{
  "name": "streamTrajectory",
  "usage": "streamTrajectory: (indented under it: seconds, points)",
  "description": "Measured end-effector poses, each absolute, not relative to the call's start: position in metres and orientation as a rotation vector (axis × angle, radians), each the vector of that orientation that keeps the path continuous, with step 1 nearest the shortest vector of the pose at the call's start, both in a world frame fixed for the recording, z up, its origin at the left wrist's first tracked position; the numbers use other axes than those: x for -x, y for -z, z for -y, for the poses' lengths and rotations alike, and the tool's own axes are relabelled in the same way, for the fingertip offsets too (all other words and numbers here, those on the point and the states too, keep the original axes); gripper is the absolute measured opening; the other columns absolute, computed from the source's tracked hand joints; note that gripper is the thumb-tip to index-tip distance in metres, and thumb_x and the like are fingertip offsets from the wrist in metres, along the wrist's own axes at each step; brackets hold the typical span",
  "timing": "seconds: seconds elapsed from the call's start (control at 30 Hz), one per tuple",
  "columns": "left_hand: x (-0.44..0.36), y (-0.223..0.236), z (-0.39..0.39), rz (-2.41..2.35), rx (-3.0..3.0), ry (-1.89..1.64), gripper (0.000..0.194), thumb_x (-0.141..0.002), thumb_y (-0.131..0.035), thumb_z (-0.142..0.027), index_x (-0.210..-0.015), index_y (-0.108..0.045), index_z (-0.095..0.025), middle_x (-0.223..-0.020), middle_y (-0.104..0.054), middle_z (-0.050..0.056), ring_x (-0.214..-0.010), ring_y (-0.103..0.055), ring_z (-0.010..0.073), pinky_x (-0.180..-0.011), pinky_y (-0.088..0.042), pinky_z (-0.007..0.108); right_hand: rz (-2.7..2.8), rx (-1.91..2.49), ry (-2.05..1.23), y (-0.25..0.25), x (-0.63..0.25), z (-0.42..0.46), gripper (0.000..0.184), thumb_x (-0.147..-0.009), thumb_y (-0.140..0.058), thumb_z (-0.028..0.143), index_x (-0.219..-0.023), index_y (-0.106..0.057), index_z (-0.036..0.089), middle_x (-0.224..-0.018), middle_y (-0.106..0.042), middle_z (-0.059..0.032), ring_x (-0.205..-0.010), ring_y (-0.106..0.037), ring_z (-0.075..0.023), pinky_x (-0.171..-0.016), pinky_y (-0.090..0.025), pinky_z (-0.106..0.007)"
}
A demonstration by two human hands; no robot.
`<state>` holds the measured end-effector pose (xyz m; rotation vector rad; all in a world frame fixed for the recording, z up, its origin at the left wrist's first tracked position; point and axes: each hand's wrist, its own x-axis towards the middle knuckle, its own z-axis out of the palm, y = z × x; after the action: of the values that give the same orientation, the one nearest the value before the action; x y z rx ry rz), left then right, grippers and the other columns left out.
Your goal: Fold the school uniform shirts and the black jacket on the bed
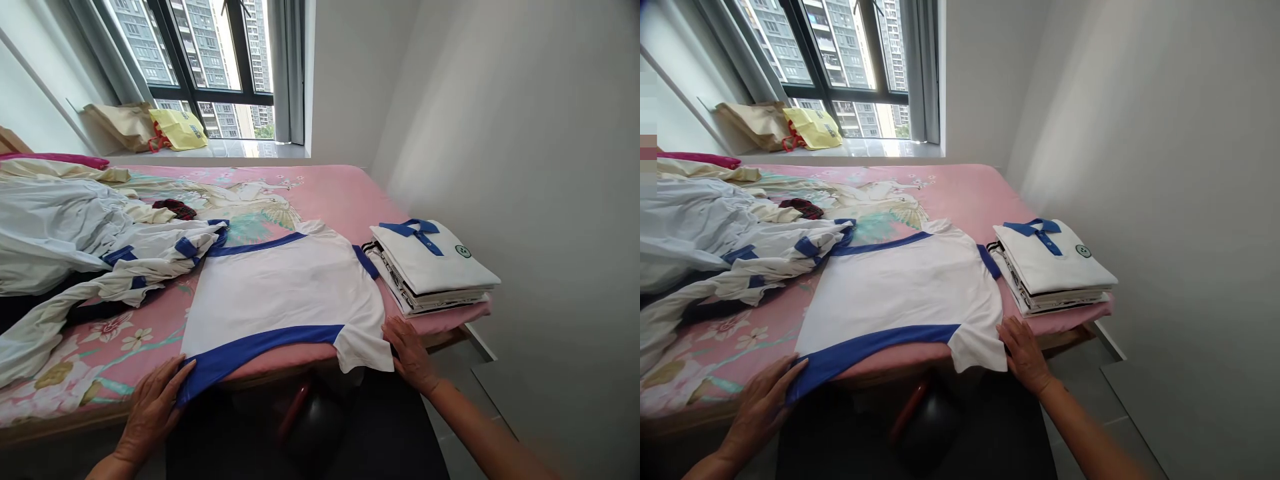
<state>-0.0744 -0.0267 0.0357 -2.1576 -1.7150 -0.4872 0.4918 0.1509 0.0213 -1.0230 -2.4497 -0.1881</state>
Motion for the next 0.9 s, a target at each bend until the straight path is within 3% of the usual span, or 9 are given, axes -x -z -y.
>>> streamTrajectory:
  seconds: [0.37,0.63,0.77,0.9]
  points:
    - [0.086,-0.032,0.024,1.733,2.182,0.412,0.07,-0.079,-0.052,-0.024,-0.142,-0.023,-0.032,-0.139,-0.039,0.013,-0.121,-0.043,0.0334,-0.099,-0.033,0.048,2.675,0.601,0.072,-0.042,-0.472,-0.165,0.057,-0.084,-0.054,0.026,-0.138,-0.036,0.023,-0.146,-0.029,-0.0122,-0.135,-0.024,-0.03,-0.106,-0.028,-0.052]
    - [0.082,-0.035,0.029,1.679,2.261,0.366,0.065,-0.08,-0.05,-0.018,-0.14,-0.03,-0.033,-0.147,-0.031,0.008,-0.13,-0.036,0.0295,-0.106,-0.027,0.046,2.78,0.3,-0.115,-0.059,-0.465,-0.16,0.049,-0.085,-0.051,0.03,-0.133,-0.044,0.024,-0.14,-0.041,-0.008,-0.134,-0.027,-0.0284,-0.106,-0.031,-0.05]
    - [0.083,-0.035,0.03,1.65,2.271,0.391,0.062,-0.08,-0.05,-0.018,-0.139,-0.035,-0.029,-0.144,-0.037,0.009,-0.129,-0.038,0.0273,-0.108,-0.026,0.044,2.623,0.435,-0.354,-0.056,-0.459,-0.154,0.044,-0.086,-0.05,0.024,-0.13,-0.047,0.023,-0.126,-0.056,-0.0077,-0.128,-0.039,-0.024,-0.102,-0.039,-0.044]
    - [0.083,-0.039,0.029,1.698,2.301,0.43,0.057,-0.081,-0.049,-0.018,-0.137,-0.038,-0.026,-0.14,-0.043,0.009,-0.129,-0.039,0.0254,-0.107,-0.029,0.044,2.369,0.703,-0.541,-0.051,-0.452,-0.15,0.035,-0.088,-0.047,0.018,-0.122,-0.053,0.023,-0.118,-0.061,-0.0067,-0.116,-0.052,-0.02,-0.097,-0.046,-0.037]
